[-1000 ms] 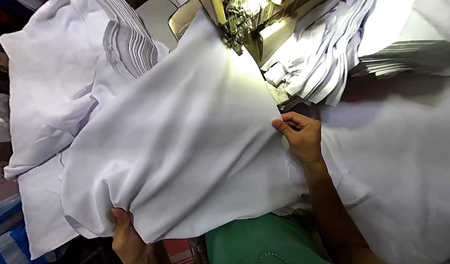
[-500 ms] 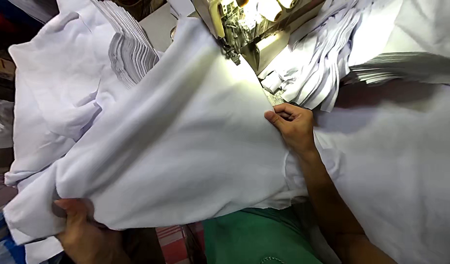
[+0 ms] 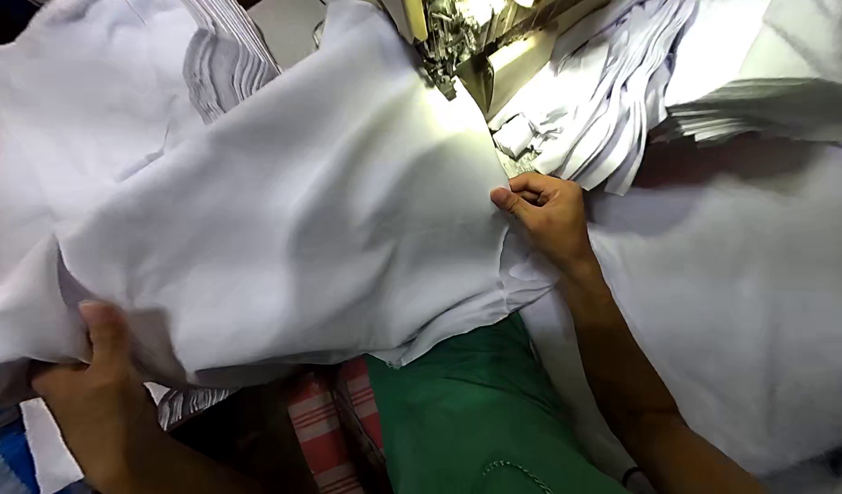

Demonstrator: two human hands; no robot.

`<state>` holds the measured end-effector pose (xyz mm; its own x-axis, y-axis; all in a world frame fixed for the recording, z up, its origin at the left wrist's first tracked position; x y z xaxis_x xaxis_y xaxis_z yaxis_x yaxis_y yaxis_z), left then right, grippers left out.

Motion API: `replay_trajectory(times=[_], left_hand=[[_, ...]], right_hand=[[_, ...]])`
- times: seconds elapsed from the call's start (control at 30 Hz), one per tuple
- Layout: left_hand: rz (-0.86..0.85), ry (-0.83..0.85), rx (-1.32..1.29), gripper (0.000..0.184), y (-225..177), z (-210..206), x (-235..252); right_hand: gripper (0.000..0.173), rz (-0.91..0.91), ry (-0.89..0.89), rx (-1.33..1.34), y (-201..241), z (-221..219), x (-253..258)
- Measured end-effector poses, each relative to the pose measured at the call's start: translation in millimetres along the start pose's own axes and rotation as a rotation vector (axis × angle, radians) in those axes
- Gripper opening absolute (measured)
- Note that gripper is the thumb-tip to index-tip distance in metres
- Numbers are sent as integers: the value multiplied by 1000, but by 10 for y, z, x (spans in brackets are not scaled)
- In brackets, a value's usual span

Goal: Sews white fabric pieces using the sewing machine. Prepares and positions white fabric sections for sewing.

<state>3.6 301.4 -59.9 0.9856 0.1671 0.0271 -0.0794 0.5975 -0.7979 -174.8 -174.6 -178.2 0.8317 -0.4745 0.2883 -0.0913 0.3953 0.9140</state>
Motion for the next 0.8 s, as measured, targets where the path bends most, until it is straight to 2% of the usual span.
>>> replay_trajectory(times=[0.1, 0.17, 0.2, 0.27, 0.3, 0.37, 0.43, 0.5, 0.53, 0.6, 0.63, 0.7, 0.8], left_hand=[[-57, 67, 173, 93, 152, -14, -392], [-192, -8, 157, 105, 417, -5, -622], [-277, -97, 132, 98, 540, -7, -757], [-389, -260, 22, 63, 747, -54, -1052], [-365, -301, -69, 49, 882, -91, -1181], [-198, -299, -318, 35, 1282, -183, -1329], [39, -218, -465, 34, 1601, -348, -1402], [186, -128, -467, 29, 1731, -517, -1391], [209, -45, -415, 40, 1736, -574, -1394], [209, 136, -234, 76, 1634, -651, -1404], [221, 181, -126, 82, 1511, -686, -1418], [244, 172, 2, 67, 1246, -724, -1450], [234, 188, -205, 38, 920, -641, -1471]], right_hand=[[12, -28, 152, -89, -133, 102, -234], [12, -55, 215, -122, -278, 161, -385], [13, -75, 229, -130, -345, 186, -446], [16, -114, 229, -139, -477, 221, -526], [17, -127, 221, -133, -497, 231, -553], [17, -115, 164, -95, -446, 239, -574], [16, -96, 104, -72, -362, 214, -569], [14, -97, 52, -80, -293, 166, -547], [14, -93, 32, -103, -262, 151, -552], [18, -79, 4, -167, -198, 146, -574], [20, -74, -11, -183, -155, 148, -611], [26, -90, -41, -196, -71, 157, -702], [31, -130, -80, -186, -62, 143, -753]])
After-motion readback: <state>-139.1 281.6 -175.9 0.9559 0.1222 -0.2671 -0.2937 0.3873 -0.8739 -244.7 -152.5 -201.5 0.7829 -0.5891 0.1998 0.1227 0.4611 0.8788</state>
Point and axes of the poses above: each hand's wrist, its own x-axis towards the middle knuckle, its own z-axis out of the back of the hand, y = z × x, the point moved 5 cm from there along x, towards the middle knuckle, and after that the axes turned 11 degrees about z, right-handed, at the moved point
